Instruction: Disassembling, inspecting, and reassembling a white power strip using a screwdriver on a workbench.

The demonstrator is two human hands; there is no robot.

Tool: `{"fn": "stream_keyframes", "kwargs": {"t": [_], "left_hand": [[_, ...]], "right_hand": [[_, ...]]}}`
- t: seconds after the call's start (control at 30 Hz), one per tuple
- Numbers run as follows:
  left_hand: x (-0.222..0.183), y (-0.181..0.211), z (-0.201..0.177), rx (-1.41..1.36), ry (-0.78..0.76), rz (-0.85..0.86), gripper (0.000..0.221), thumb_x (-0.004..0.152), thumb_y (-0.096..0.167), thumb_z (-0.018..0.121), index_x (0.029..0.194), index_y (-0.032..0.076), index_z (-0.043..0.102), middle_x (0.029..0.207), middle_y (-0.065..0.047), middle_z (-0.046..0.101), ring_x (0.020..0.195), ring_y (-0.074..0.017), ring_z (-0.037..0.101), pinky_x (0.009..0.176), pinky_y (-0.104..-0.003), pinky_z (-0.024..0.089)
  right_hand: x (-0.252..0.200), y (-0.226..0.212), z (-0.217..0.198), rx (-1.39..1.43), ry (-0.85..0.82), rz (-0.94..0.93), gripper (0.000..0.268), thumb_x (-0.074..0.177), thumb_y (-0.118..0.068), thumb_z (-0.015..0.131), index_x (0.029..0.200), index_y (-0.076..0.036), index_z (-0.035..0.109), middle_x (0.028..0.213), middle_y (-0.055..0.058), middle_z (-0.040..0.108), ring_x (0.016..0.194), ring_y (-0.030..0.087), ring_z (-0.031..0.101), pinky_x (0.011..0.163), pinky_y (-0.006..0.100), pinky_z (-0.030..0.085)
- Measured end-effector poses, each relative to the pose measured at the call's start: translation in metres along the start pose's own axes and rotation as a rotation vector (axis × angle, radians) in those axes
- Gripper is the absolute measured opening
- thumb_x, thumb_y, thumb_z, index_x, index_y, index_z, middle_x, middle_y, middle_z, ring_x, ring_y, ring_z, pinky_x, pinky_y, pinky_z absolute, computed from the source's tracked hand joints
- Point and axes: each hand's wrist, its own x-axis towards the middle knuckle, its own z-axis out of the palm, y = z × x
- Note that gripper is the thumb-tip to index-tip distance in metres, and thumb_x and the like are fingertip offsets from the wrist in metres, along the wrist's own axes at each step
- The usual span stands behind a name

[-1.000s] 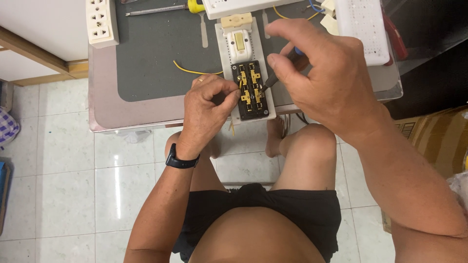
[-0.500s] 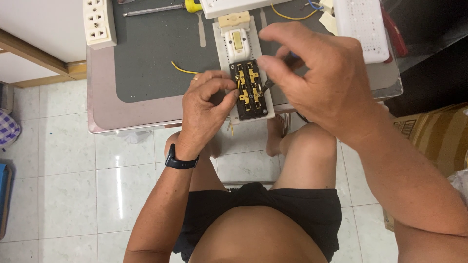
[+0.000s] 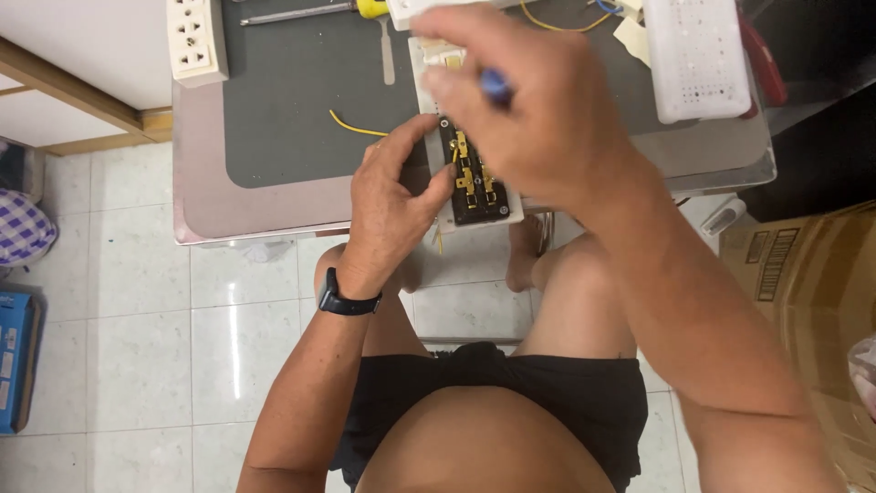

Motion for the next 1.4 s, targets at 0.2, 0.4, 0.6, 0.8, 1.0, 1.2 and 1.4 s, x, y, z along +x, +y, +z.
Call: {"fn": "stream_keyframes", "kwargs": {"t": [0.2, 0.4, 0.6, 0.8, 1.0, 1.2, 1.4], "left_hand": [[0.0, 0.004, -0.002, -0.028, 0.007, 0.051, 0.041, 0.084, 0.016, 0.067, 0.124, 0.015, 0.058, 0.127, 0.001, 0.064, 0.115, -0.0199, 0.061, 0.1, -0.036, 0.04], [0.0, 0.003, -0.001, -0.027, 0.01, 0.072, 0.04, 0.084, 0.014, 0.067, 0.123, 0.014, 0.059, 0.127, -0.002, 0.064, 0.117, -0.0217, 0.061, 0.1, -0.037, 0.041], [0.001, 0.005, -0.003, -0.044, -0.002, 0.073, 0.039, 0.084, 0.014, 0.066, 0.123, 0.014, 0.059, 0.128, -0.002, 0.064, 0.118, -0.0221, 0.06, 0.101, -0.037, 0.039], [0.0, 0.004, -0.002, -0.044, 0.008, 0.08, 0.039, 0.084, 0.015, 0.066, 0.122, 0.015, 0.059, 0.13, -0.003, 0.063, 0.12, -0.0211, 0.06, 0.101, -0.037, 0.039], [0.0, 0.004, -0.002, -0.051, 0.011, 0.089, 0.038, 0.085, 0.014, 0.068, 0.121, 0.014, 0.06, 0.129, -0.004, 0.063, 0.121, -0.0216, 0.06, 0.101, -0.038, 0.039], [0.001, 0.008, -0.004, -0.051, 0.005, 0.081, 0.035, 0.084, 0.015, 0.066, 0.119, 0.014, 0.061, 0.128, -0.004, 0.064, 0.122, -0.0212, 0.059, 0.101, -0.038, 0.039], [0.0, 0.004, -0.003, -0.055, 0.003, 0.105, 0.033, 0.085, 0.016, 0.066, 0.118, 0.014, 0.062, 0.127, -0.005, 0.065, 0.124, -0.0202, 0.058, 0.1, -0.038, 0.039]], "right_hand": [[0.001, -0.006, -0.028, -0.479, -0.264, -0.026, 0.031, 0.091, -0.009, 0.063, 0.122, -0.009, 0.063, 0.057, 0.008, 0.052, 0.049, 0.033, 0.05, 0.046, 0.045, 0.035], [-0.009, 0.005, -0.033, -0.686, -0.233, -0.123, 0.018, 0.104, -0.021, 0.073, 0.096, -0.013, 0.058, 0.056, 0.0, 0.041, 0.049, 0.022, 0.045, 0.046, 0.036, 0.028], [0.003, -0.019, -0.04, -0.195, -0.321, -0.122, 0.032, 0.084, 0.011, 0.053, 0.112, 0.001, 0.066, 0.086, 0.008, 0.066, 0.068, 0.027, 0.059, 0.057, 0.039, 0.044], [0.001, -0.017, -0.04, -0.248, -0.302, -0.045, 0.047, 0.077, 0.01, 0.047, 0.119, -0.005, 0.063, 0.082, 0.008, 0.058, 0.067, 0.028, 0.052, 0.056, 0.042, 0.038], [-0.001, -0.011, -0.041, -0.301, -0.28, -0.105, 0.039, 0.084, 0.011, 0.052, 0.119, -0.001, 0.064, 0.089, 0.012, 0.066, 0.071, 0.03, 0.06, 0.058, 0.043, 0.043], [-0.002, -0.015, -0.039, -0.35, -0.251, -0.068, 0.025, 0.092, 0.008, 0.054, 0.109, -0.005, 0.067, 0.073, 0.007, 0.057, 0.062, 0.027, 0.052, 0.053, 0.04, 0.037], [-0.002, -0.016, -0.041, -0.381, -0.254, -0.083, 0.029, 0.093, -0.002, 0.064, 0.122, -0.004, 0.067, 0.089, 0.008, 0.068, 0.07, 0.028, 0.061, 0.056, 0.043, 0.043]]}}
